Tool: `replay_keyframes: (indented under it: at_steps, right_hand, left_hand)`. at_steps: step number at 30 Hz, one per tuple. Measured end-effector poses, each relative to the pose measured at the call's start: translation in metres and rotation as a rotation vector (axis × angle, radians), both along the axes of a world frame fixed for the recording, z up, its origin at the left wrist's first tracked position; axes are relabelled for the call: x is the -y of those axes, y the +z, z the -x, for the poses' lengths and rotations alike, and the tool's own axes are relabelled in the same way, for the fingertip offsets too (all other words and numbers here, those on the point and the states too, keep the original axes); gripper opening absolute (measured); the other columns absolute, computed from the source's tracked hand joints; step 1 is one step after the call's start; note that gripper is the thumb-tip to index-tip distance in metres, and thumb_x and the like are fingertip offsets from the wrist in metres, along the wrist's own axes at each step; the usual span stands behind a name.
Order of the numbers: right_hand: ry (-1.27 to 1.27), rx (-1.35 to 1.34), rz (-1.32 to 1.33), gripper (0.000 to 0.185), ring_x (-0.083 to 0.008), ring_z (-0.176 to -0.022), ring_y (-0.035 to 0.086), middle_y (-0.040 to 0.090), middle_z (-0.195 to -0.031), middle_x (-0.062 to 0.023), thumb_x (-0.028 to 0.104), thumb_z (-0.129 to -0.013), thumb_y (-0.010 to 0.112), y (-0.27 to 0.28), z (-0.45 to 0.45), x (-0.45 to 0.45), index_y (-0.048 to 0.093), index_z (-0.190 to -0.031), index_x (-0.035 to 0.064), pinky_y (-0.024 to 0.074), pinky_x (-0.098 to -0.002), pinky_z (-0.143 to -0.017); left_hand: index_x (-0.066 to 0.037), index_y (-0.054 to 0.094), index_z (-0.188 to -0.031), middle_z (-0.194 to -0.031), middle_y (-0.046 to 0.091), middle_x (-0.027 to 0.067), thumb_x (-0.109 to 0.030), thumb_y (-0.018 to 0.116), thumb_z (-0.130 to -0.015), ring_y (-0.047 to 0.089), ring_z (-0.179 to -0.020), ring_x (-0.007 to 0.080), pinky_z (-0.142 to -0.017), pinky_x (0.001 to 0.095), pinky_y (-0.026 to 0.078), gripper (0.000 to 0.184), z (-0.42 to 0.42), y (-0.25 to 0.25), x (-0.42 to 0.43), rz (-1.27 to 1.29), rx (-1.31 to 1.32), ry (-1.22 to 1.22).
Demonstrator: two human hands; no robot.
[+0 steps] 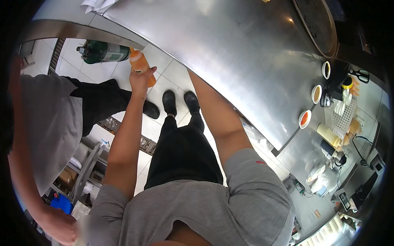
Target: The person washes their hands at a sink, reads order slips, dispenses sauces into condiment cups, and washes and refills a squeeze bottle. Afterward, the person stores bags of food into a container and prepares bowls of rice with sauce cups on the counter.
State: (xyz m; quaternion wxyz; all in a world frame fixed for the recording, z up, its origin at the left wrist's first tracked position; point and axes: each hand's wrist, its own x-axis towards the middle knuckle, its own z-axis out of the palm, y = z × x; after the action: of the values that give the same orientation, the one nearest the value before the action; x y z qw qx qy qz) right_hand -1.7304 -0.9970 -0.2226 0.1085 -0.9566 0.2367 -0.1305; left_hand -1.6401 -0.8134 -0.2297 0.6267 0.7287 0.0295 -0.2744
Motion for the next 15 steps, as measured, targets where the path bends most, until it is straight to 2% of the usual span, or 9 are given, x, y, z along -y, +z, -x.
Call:
replay_keyframes:
  at_steps: [8,11,13,14,15]
  right_hand:
    - [-0.188,-0.29,-0.034,0.029,-0.0301,-0.091,0.062,0.063,-0.104,-0.0184,0.019,-0.084,0.06,0.011,0.046,0.029,0.063,-0.11,0.0061,0.0494,-0.0412,-0.082]
    - [-0.325,-0.459,-0.033,0.029,-0.0299,-0.09,0.063,0.064,-0.103,-0.0188,0.021,-0.084,0.062,0.028,0.063,0.005,0.063,-0.11,0.0062,0.0504,-0.0404,-0.08]
    - [-0.328,-0.227,-0.136,0.03,-0.0297,-0.089,0.063,0.064,-0.102,-0.019,0.022,-0.084,0.063,0.039,0.053,-0.046,0.063,-0.109,0.0063,0.051,-0.0399,-0.079]
    - [-0.28,0.005,-0.284,0.039,-0.026,-0.092,0.063,0.062,-0.108,-0.0185,0.021,-0.08,0.068,0.038,0.043,-0.072,0.061,-0.115,0.0048,0.0514,-0.0376,-0.079]
    - [-0.145,0.321,-0.576,0.05,-0.0265,-0.09,0.064,0.063,-0.107,-0.0143,0.017,-0.078,0.07,0.045,0.022,-0.09,0.054,-0.124,0.0052,0.0517,-0.0373,-0.08]
  left_hand:
    - [-0.003,0.054,-0.101,-0.09,0.061,0.0047,-0.006,0.08,-0.065,0.059,-0.08,0.0155,-0.075,0.0298,0.047,0.044,-0.004,0.011,0.004,0.037,-0.022,-0.007]
    - [-0.002,0.055,-0.103,-0.091,0.061,0.0055,-0.005,0.078,-0.062,0.059,-0.082,0.0165,-0.076,0.03,0.047,0.047,-0.018,0.014,0.003,0.076,-0.038,-0.049]
    - [-0.002,0.055,-0.105,-0.092,0.062,0.0062,-0.005,0.077,-0.059,0.06,-0.083,0.0175,-0.077,0.0303,0.048,0.05,-0.04,0.007,0.011,0.136,-0.006,-0.123]
    - [-0.001,0.054,-0.108,-0.093,0.062,0.0081,-0.004,0.075,-0.056,0.06,-0.085,0.0213,-0.079,0.0312,0.048,0.056,-0.054,0.006,0.017,0.11,0.037,-0.209]
    - [-0.001,0.055,-0.108,-0.092,0.063,0.0087,-0.006,0.075,-0.057,0.06,-0.085,0.0227,-0.079,0.032,0.048,0.055,-0.068,0.007,0.026,0.083,0.204,-0.295]
